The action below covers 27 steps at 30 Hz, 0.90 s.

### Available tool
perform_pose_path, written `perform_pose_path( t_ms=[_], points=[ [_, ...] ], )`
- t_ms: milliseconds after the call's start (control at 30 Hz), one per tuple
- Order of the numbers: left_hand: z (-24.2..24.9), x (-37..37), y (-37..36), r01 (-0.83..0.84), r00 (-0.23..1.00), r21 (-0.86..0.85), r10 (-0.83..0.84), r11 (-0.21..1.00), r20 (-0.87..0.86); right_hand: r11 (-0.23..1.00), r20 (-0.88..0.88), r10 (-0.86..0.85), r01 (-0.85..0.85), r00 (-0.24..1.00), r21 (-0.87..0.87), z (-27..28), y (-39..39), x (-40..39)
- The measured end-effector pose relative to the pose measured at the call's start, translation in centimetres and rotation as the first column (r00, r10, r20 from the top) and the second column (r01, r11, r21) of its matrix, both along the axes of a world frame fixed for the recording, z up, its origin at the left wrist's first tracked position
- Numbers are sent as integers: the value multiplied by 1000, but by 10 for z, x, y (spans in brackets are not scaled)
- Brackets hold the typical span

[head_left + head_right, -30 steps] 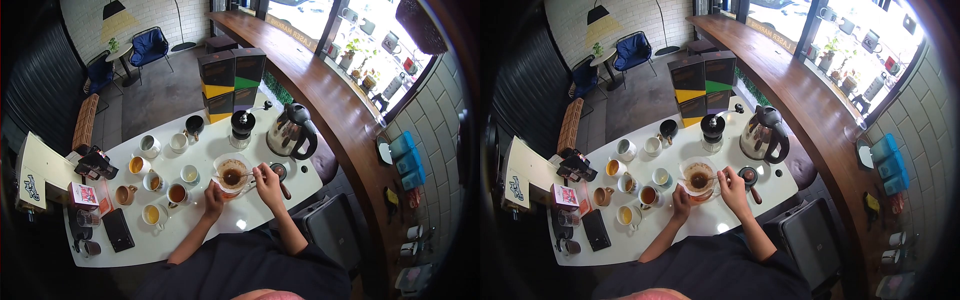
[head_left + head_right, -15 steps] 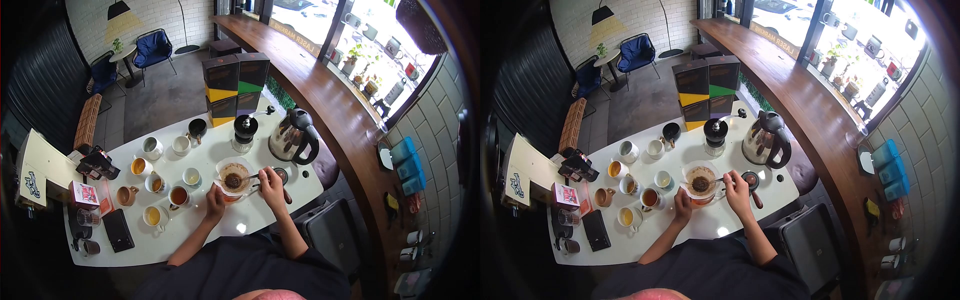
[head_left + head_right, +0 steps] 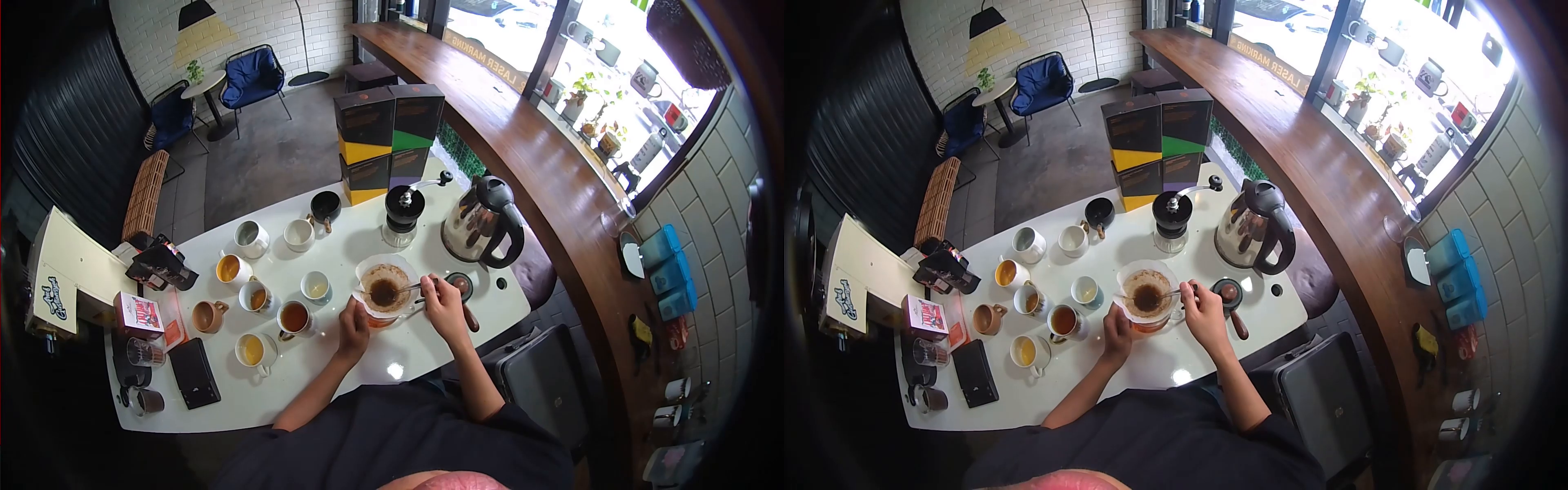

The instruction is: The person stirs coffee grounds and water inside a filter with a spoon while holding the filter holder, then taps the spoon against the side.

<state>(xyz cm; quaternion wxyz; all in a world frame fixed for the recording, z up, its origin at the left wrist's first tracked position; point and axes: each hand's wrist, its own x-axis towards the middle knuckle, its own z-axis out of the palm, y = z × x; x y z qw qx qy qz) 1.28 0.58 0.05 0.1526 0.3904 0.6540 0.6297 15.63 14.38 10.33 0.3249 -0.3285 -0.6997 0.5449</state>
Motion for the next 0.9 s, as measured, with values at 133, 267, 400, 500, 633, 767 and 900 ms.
perform_pose_path(
  t_ms=[133, 267, 400, 500, 633, 767, 900],
  points=[
    [-2, 2, 1, -48, 998, 16, 48, 999, -33, 1000, -24, 2, -3, 1000, -26, -3, -1, 2],
    [8, 2, 1, -20, 999, 6, 20, 1000, -26, 999, -100, -23, 19, 995, -46, -4, -2, 2],
    [5, 2, 1, -45, 998, 52, 48, 998, -49, 999, -60, -20, 22, 998, 44, 12, -4, 7],
    [1, 2, 2, -34, 999, 53, 36, 998, -29, 981, 44, 6, -14, 999, 192, 28, -9, 11],
    [2, 2, 3, -24, 1000, 53, 25, 998, -12, 881, 73, 18, -50, 997, 470, 47, -18, 12],
    [4, 2, 3, -34, 998, 66, 37, 997, -46, 835, 110, 19, -77, 994, 545, 50, -19, 14],
    [-6, 0, 4, -19, 999, 61, 21, 998, -26, 823, 129, 25, -94, 991, 560, 49, -17, 15]
  ],
)
